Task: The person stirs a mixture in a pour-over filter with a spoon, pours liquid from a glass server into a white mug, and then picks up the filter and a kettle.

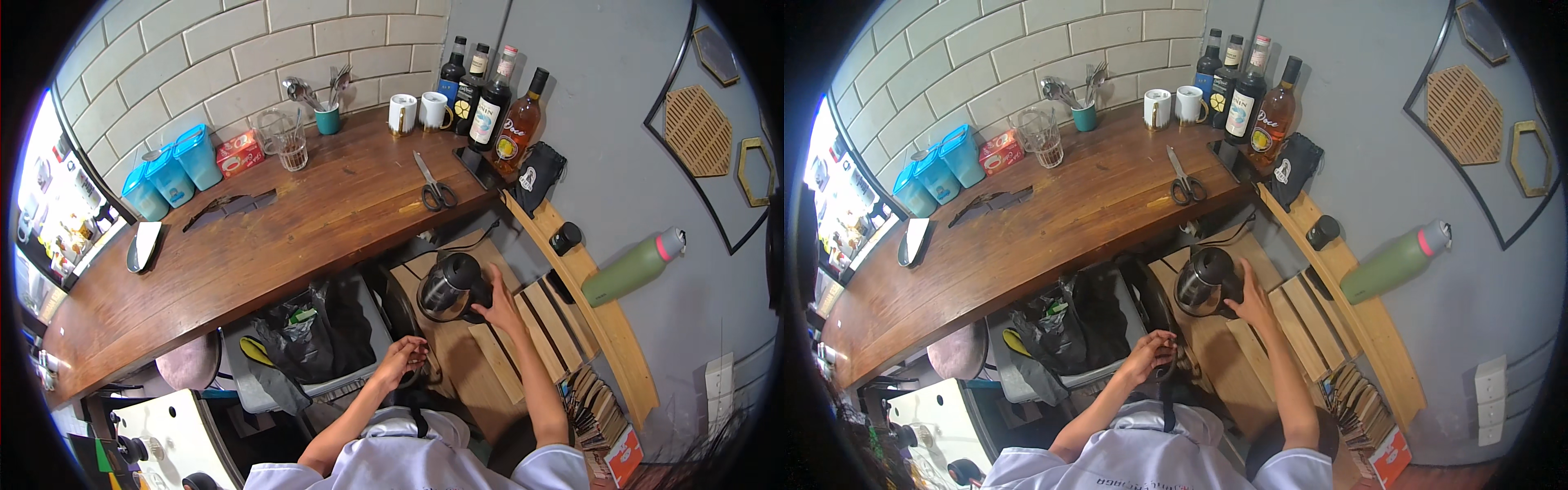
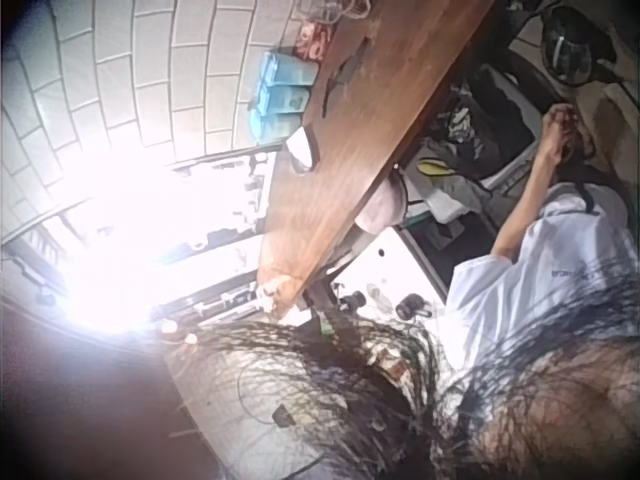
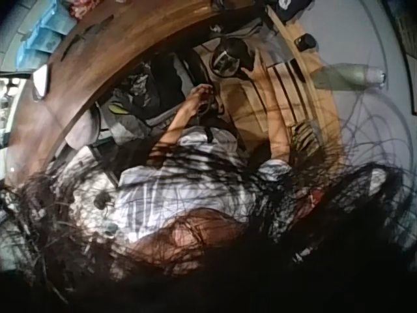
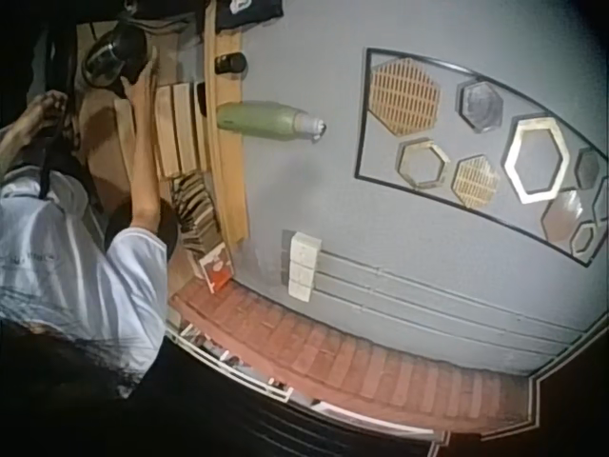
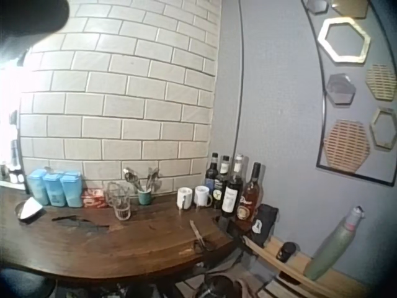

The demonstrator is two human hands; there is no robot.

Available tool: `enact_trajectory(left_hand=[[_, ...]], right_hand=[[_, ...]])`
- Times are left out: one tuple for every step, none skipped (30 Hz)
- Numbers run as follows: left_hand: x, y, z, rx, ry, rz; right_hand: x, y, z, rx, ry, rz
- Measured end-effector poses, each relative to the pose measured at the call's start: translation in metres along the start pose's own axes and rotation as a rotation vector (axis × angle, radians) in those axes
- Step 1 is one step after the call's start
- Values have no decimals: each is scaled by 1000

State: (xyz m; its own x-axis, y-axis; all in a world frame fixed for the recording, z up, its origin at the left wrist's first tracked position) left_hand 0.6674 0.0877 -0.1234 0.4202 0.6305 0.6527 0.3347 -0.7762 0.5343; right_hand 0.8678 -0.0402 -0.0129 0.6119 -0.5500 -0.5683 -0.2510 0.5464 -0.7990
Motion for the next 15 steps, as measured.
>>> enact_trajectory(left_hand=[[-2,0,2,-1,-1,2],[-5,-1,6,-16,0,2],[-6,2,7,-35,-2,4],[-8,4,9,-38,-8,7],[-8,6,10,-36,-13,8],[-9,7,10,-34,-19,8],[-9,9,11,-33,-24,10],[-9,8,10,-20,-19,13],[-9,6,10,-7,-14,15],[-10,3,10,6,-14,12],[-11,4,12,15,-20,8],[-12,5,13,24,-25,4],[-13,6,15,29,-25,2],[-13,4,15,36,-18,-17],[-13,3,16,44,-9,-35]], right_hand=[[11,8,-5,2,2,0],[16,5,-9,121,-45,40],[26,1,-17,243,-88,78],[42,8,-20,246,-81,76],[63,23,-18,145,47,147],[83,39,-21,43,173,218],[93,41,-24,43,178,221],[89,45,-22,14,236,324],[86,51,-21,-16,294,427],[89,57,-19,-26,291,434],[98,63,-21,-32,325,525],[106,68,-23,-39,358,615],[113,72,-25,-44,358,617],[120,74,-28,-13,417,610],[127,76,-30,18,475,601]])
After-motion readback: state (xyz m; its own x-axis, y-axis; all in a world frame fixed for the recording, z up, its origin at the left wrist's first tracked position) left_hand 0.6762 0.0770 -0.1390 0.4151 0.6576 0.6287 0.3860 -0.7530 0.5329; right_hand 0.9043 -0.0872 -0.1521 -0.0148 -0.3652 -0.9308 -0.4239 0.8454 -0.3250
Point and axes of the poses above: each hand's wrist, its own z-axis towards the middle knuckle, its own y-axis out of the palm, x = y × z, the point moved 10 cm from there along z, towards the middle knuckle, and after that the axes turned 4 degrees about -y, right-handed, at the moved point
